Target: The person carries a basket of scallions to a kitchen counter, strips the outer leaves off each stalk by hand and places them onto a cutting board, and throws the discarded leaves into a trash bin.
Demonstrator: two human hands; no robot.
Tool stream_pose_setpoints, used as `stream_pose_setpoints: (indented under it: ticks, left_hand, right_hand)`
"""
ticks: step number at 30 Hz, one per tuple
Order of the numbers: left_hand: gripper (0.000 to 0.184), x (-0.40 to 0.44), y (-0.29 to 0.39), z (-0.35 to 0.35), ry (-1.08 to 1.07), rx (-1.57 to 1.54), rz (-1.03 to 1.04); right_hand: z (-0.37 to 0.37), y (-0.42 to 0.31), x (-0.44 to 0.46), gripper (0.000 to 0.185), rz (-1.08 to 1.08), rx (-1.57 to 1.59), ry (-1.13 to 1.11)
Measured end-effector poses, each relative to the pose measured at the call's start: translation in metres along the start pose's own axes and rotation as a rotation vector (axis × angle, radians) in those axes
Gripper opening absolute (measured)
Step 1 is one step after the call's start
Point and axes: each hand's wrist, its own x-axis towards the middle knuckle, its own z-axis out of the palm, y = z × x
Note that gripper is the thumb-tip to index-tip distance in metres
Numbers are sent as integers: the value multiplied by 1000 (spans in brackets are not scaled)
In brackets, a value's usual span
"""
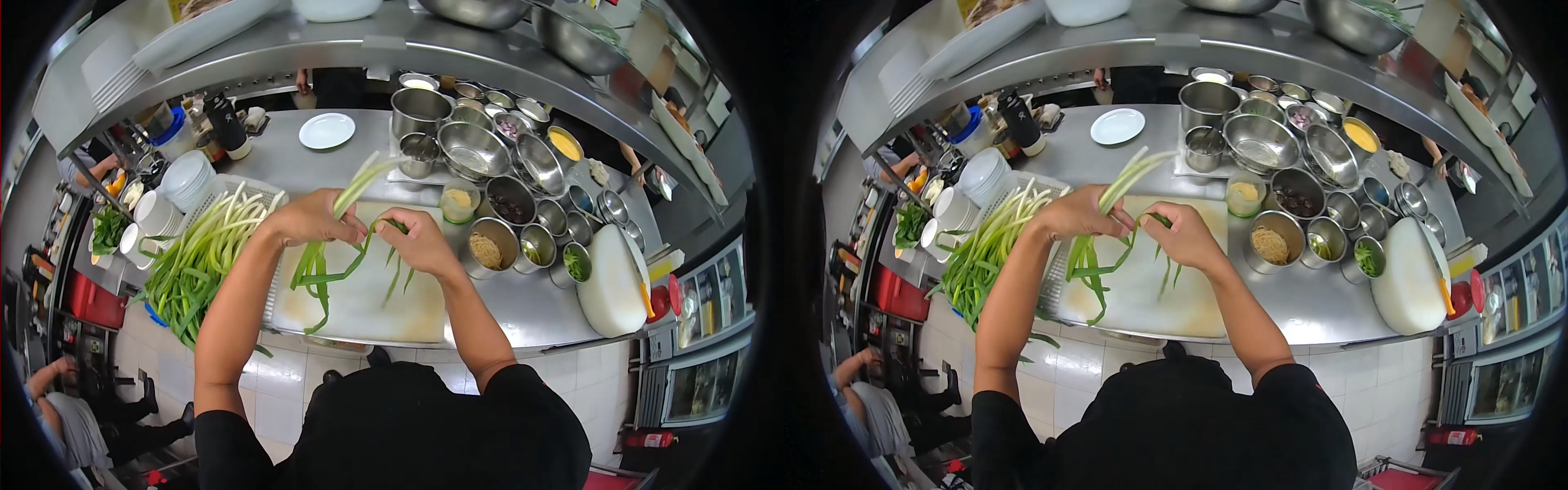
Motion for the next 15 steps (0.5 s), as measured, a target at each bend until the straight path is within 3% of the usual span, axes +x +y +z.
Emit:
stream_pose_setpoints:
  ticks: [5,7,13,15]
  left_hand:
    - [44,18,-14,16,-22,110,66]
    - [45,18,-8,22,-36,165,108]
    - [44,17,-5,51,-79,-51,156]
    - [43,22,-9,47,-54,24,154]
  right_hand:
    - [-16,5,-9,18,25,-25,-36]
    - [-18,1,-13,18,48,131,-13]
    - [-14,-11,-19,18,37,228,73]
    - [-14,-12,-20,18,58,217,87]
